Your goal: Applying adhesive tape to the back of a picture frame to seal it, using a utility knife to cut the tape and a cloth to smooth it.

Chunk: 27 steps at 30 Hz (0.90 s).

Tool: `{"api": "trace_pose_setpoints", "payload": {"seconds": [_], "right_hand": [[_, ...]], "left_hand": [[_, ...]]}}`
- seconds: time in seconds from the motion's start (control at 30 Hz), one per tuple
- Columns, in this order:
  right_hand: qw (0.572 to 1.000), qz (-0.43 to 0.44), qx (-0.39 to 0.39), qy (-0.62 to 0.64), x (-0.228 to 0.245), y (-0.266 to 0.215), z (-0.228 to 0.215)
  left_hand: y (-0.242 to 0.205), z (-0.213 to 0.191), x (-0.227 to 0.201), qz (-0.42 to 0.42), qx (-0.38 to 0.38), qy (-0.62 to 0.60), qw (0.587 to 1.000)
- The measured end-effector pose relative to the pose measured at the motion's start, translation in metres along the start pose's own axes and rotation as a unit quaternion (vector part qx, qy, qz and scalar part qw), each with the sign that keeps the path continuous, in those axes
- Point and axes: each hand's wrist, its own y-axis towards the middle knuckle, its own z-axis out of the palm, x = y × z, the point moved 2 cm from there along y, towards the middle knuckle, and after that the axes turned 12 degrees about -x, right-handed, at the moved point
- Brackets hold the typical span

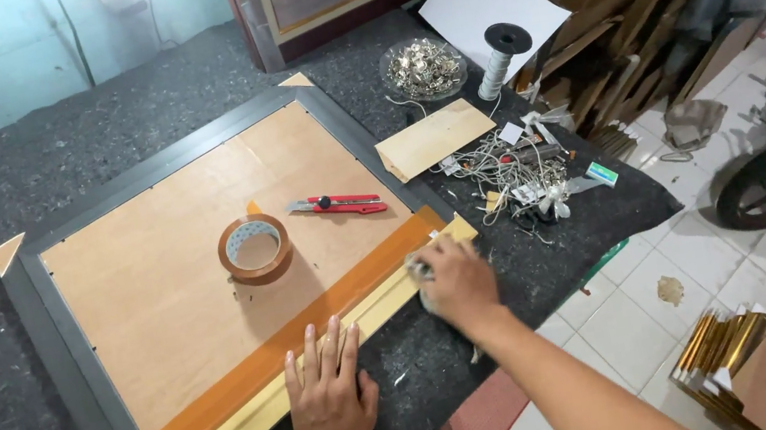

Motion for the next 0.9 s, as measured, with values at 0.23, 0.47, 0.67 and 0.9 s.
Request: {"api": "trace_pose_setpoints", "payload": {"seconds": [0.23, 0.47, 0.67, 0.9], "right_hand": [[0.995, 0.092, 0.014, -0.030, -0.040, 0.045, -0.034], [0.992, 0.127, 0.016, -0.015, -0.052, 0.030, -0.036], [0.996, 0.088, -0.002, 0.008, -0.031, 0.002, -0.028], [0.994, 0.104, -0.023, -0.007, -0.046, 0.009, -0.032]], "left_hand": [[0.000, -0.001, 0.001, -0.037, 0.017, -0.032, 0.999], [0.002, -0.004, 0.002, -0.037, 0.000, -0.041, 0.998], [0.003, -0.005, 0.001, -0.028, -0.009, -0.035, 0.999], [-0.003, -0.004, 0.003, -0.032, -0.012, -0.042, 0.999]]}}
